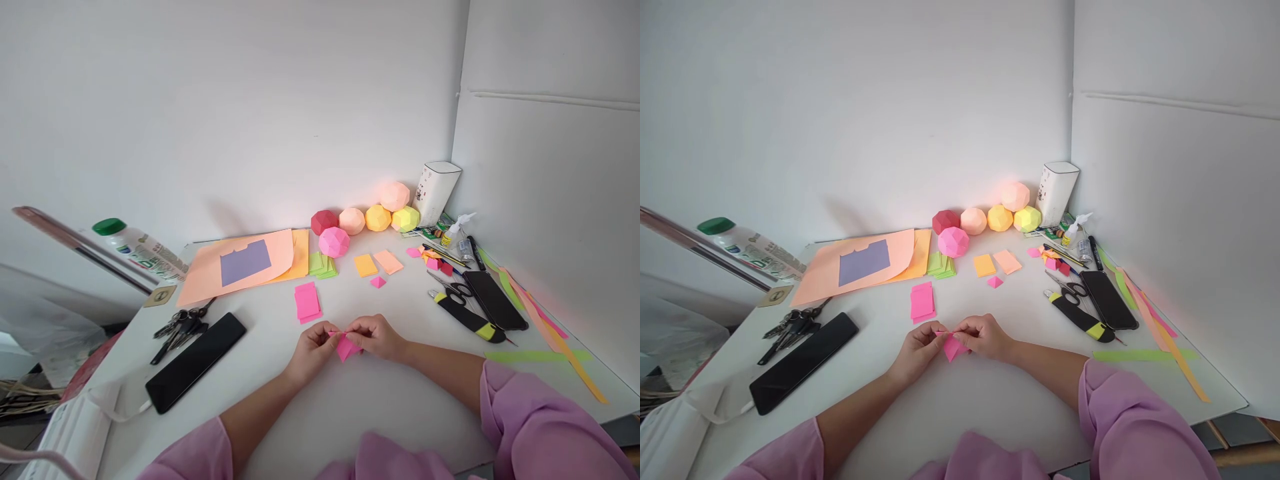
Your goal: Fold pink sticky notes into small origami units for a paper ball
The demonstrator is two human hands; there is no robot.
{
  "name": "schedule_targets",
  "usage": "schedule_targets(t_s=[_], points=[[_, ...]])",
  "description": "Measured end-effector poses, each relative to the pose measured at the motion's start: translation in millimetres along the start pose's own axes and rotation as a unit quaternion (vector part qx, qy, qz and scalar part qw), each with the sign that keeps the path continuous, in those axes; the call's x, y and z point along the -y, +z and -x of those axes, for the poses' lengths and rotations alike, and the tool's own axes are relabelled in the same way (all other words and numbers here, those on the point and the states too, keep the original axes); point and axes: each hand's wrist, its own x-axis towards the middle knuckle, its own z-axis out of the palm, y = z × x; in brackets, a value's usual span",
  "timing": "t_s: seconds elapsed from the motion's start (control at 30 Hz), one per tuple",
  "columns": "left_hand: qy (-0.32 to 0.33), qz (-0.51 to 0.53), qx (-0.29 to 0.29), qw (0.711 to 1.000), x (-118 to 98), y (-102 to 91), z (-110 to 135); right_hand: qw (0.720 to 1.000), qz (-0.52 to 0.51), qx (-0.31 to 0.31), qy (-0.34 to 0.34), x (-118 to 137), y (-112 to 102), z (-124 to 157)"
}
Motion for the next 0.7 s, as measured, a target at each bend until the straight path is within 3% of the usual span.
schedule_targets(t_s=[0.7], points=[[-0.005, -0.009, 0.006, 1.0, -1.8, -0.6, 1.1, 1.0, 0.011, 0.008, 0.002, -0.4, -0.5, -0.9]])
